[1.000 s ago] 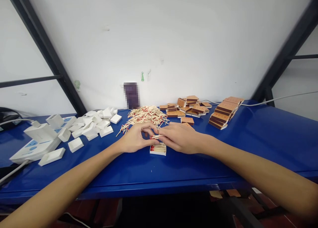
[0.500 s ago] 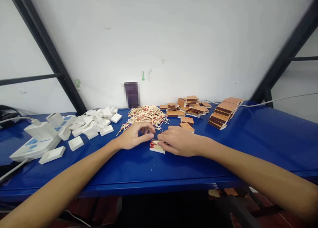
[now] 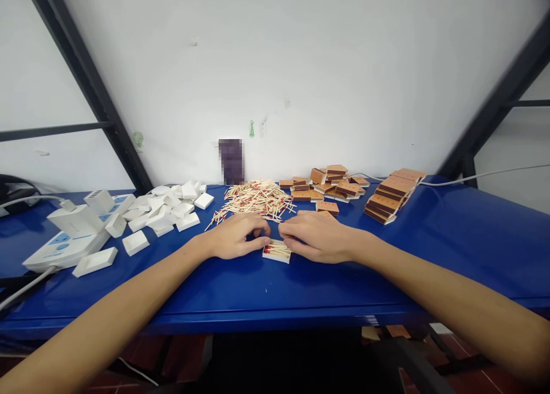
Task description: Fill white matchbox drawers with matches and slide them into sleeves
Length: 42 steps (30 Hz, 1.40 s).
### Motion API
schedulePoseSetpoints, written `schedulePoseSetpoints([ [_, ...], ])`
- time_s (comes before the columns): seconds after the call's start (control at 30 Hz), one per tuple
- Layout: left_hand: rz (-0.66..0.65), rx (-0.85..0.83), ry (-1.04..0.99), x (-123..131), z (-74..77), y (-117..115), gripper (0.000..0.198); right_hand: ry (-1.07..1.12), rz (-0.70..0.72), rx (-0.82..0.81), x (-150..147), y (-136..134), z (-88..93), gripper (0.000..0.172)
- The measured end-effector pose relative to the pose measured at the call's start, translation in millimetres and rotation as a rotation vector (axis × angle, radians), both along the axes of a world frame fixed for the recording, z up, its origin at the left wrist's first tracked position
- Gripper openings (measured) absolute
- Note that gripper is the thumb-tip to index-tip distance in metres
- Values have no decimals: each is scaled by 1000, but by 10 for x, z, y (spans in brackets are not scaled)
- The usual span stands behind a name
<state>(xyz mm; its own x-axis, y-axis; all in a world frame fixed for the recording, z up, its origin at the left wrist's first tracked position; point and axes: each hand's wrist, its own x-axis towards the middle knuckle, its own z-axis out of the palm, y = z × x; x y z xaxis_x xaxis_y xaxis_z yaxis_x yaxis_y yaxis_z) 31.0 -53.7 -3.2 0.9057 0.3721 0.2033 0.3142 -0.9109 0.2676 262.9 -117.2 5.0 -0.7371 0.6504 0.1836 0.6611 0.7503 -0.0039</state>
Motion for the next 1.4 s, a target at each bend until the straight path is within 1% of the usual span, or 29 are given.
schedulePoseSetpoints([
  [0.17, 18, 29, 26, 27, 3, -38, 23, -34, -36, -12, 6, 32, -63, 17],
  [0.33, 27, 38, 28, 38, -12, -44, 24, -10, -10, -28, -6, 71, -149, 21],
  [0.43, 32, 23, 26, 34, -5, -47, 28, 11, 3, -40, -10, 86, -162, 25],
  [0.5, 22, 1, 28, 26, 6, -54, 31, 20, 9, -68, -6, 86, -151, 21],
  [0.6, -2, -19, 44, 11, 14, -66, 35, 28, 2, -108, 9, 76, -123, 9],
  [0.67, -4, -20, 47, 4, 5, -68, 38, 29, 0, -125, 16, 70, -108, 5],
  [0.87, -11, -43, 29, 16, -38, -56, 32, 35, 19, -139, 10, 64, -108, 9],
  [1.07, -5, -42, 27, 23, -41, -64, 34, 26, 8, -116, -2, 65, -157, 12],
  [1.17, 11, -40, 40, 26, -36, -71, 36, 29, -2, -93, -20, 70, -137, 14],
  [1.23, 29, -23, 50, 31, -25, -74, 37, 28, -45, -41, -17, 72, -72, 16],
  [1.27, 37, -11, 57, 34, -17, -76, 37, 28, -95, -1, -4, 73, -26, 17],
  [1.3, 44, 3, 65, 37, -8, -77, 37, 22, -159, 42, 20, 75, 25, 17],
  [1.37, 51, 22, 82, 41, 10, -77, 37, 9, -346, 111, 101, 85, 122, 17],
  [1.4, 54, 27, 88, 42, 17, -75, 37, -16, -433, 100, 156, 94, 159, 18],
])
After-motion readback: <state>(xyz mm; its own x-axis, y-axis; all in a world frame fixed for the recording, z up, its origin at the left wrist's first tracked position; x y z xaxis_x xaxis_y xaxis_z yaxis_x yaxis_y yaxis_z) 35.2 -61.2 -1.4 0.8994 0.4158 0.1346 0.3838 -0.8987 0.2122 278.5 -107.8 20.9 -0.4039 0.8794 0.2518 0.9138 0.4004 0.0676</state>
